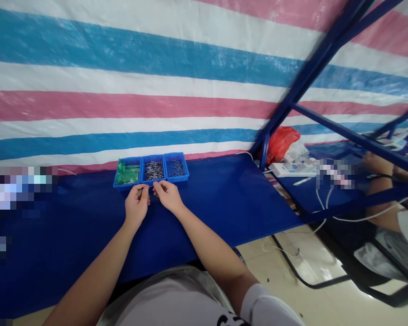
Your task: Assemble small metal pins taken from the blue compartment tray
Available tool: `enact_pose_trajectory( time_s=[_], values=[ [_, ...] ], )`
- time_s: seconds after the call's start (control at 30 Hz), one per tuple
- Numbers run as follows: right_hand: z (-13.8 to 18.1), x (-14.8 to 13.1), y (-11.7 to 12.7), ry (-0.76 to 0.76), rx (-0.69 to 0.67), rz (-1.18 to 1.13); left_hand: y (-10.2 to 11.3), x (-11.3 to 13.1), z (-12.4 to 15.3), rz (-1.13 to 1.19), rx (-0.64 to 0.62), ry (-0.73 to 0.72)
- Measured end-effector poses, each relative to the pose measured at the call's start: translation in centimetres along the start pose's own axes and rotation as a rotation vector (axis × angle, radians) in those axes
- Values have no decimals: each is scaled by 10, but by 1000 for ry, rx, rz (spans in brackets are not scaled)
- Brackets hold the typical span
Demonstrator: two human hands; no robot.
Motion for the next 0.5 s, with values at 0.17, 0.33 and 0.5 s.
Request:
enact_pose_trajectory(
  time_s=[0.17,0.33,0.5],
  values=[
    [-1,3,0,7,5,-12,0,-1,-1,-20,8,-3],
    [-1,1,1,49,10,9,0,1,-1,-21,11,-1],
    [0,-5,2,79,12,31,1,2,0,-33,21,6]
  ],
)
Point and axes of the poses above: each hand's wrist, its own z-axis away from the middle knuckle, its own y-axis out of the back of the hand, x = y × z, the point moved 8 cm from there along -z, towards the middle knuckle, and after that the axes turned 15 degrees about y, right-handed, at the moved point
